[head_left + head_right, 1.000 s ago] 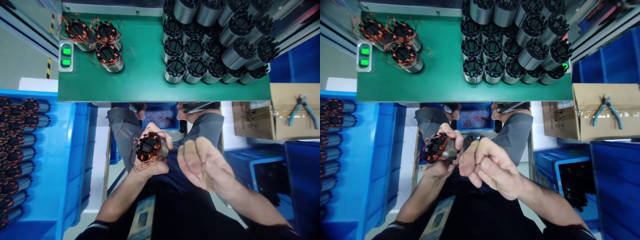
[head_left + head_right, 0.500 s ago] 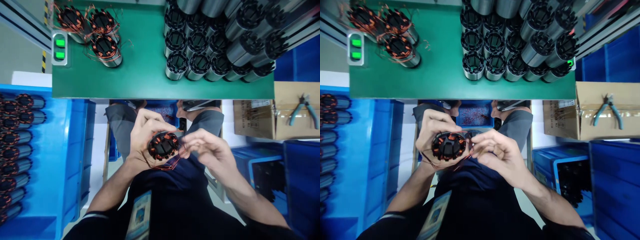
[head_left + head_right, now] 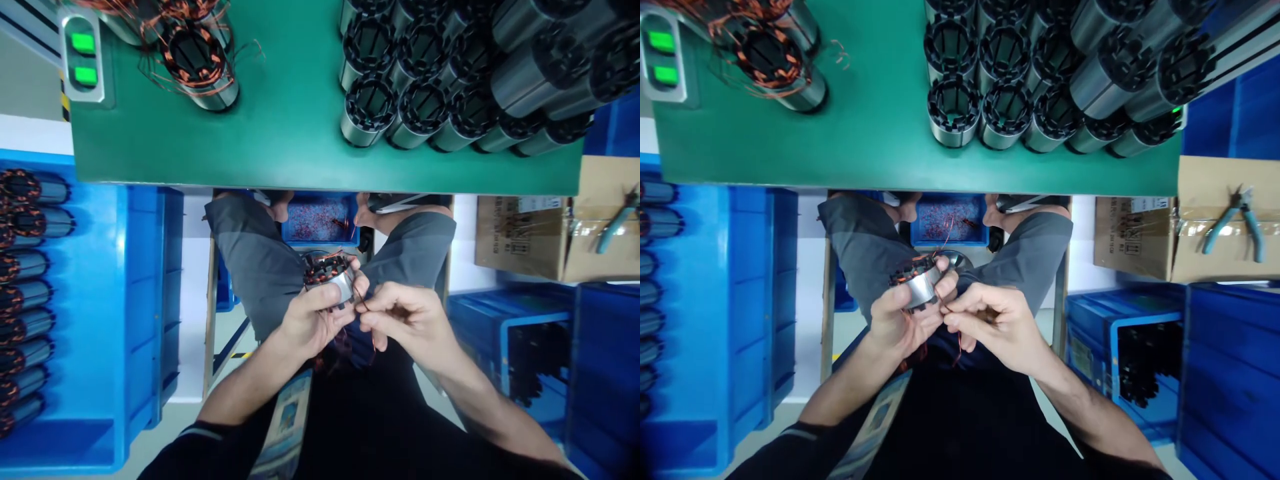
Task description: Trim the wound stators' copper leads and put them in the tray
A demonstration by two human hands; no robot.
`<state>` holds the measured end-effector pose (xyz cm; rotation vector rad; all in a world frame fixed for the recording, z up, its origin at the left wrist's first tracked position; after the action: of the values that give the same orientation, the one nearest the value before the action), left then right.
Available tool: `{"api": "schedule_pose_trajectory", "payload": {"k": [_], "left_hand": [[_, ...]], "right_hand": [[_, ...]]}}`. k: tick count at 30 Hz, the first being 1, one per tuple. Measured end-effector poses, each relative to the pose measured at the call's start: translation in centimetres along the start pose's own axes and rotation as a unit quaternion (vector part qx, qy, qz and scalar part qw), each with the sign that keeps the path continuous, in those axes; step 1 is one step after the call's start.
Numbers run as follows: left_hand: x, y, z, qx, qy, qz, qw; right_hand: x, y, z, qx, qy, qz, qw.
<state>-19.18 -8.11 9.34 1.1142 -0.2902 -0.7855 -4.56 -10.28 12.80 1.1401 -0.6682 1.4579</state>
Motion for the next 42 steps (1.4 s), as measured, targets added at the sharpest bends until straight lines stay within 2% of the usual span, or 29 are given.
{"api": "schedule_pose_trajectory", "payload": {"k": [4, 7, 9, 12, 14, 17, 19, 20, 21, 23, 24, 26, 29, 31, 33, 35, 37, 39, 40, 42], "left_hand": [[-1.0, 0.3, 0.3, -0.028, 0.029, 0.006, 0.999], [-2.7, 0.0, 1.2, -0.059, 0.055, -0.056, 0.995], [-3.3, -0.5, 1.6, -0.064, 0.047, -0.11, 0.991], [-3.0, -1.8, 1.7, -0.057, 0.05, -0.129, 0.989], [-3.1, -2.4, 1.6, -0.066, 0.12, -0.155, 0.978], [-3.8, -1.7, 1.9, -0.046, 0.249, -0.303, 0.919], [-4.2, -0.4, 2.2, 0.0, 0.28, -0.415, 0.866], [-4.3, 0.3, 2.4, 0.022, 0.282, -0.455, 0.844], [-4.5, 0.9, 2.5, 0.04, 0.277, -0.481, 0.831], [-4.5, 2.1, 2.7, 0.073, 0.245, -0.502, 0.826], [-4.4, 2.6, 2.8, 0.087, 0.225, -0.503, 0.83], [-4.0, 3.6, 2.8, 0.11, 0.188, -0.509, 0.833], [-3.4, 4.7, 3.1, 0.137, 0.154, -0.525, 0.826], [-3.0, 4.7, 3.3, 0.158, 0.127, -0.527, 0.825], [-2.7, 4.3, 3.5, 0.181, 0.124, -0.529, 0.82], [-3.0, 3.8, 3.7, 0.192, 0.196, -0.532, 0.801], [-3.5, 3.4, 4.0, 0.195, 0.318, -0.534, 0.759], [-4.1, 3.1, 4.2, 0.186, 0.422, -0.529, 0.713], [-4.4, 3.1, 4.3, 0.179, 0.454, -0.523, 0.699], [-5.1, 3.1, 4.2, 0.149, 0.491, -0.507, 0.692]], "right_hand": [[2.2, 0.2, 0.0, 0.008, -0.067, 0.075, 0.995], [4.4, 0.4, 0.1, 0.008, -0.105, 0.132, 0.986], [5.3, 0.6, 0.1, 0.001, -0.117, 0.175, 0.978], [4.5, 1.1, 0.1, -0.005, -0.137, 0.249, 0.959], [2.3, 1.2, 0.2, 0.012, -0.157, 0.298, 0.941], [-2.3, -0.3, 0.0, 0.056, -0.124, 0.36, 0.923], [-4.4, -2.6, -0.6, 0.069, -0.043, 0.377, 0.923], [-4.5, -3.9, -0.9, 0.066, -0.004, 0.363, 0.929], [-4.0, -5.0, -1.3, 0.056, 0.024, 0.326, 0.943], [-1.3, -6.1, -2.0, 0.059, 0.039, 0.214, 0.974], [0.5, -5.9, -2.3, 0.082, 0.035, 0.161, 0.983], [3.6, -4.7, -2.7, 0.163, 0.052, 0.11, 0.979], [6.3, -2.8, -2.8, 0.227, 0.097, 0.097, 0.964], [6.9, -2.2, -2.5, 0.227, 0.097, 0.109, 0.963], [7.1, -2.3, -1.9, 0.197, 0.056, 0.152, 0.967], [7.2, -3.0, -1.1, 0.142, -0.001, 0.217, 0.966], [7.1, -4.0, -0.2, 0.08, -0.032, 0.259, 0.962], [6.8, -5.0, 0.4, 0.041, -0.033, 0.27, 0.961], [6.7, -5.5, 0.6, 0.031, -0.028, 0.273, 0.961], [6.5, -6.3, 0.7, 0.029, -0.021, 0.281, 0.959]]}}
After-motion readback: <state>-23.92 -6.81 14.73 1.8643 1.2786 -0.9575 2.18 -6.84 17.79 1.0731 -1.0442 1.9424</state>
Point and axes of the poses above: each hand's wrist, its own z-axis away from the middle knuckle, its own y-axis out of the palm, x = y × z, the point moved 5 cm from there along -z, towards the middle knuckle, and after that the axes turned 13 degrees about z, right-handed, at the moved point
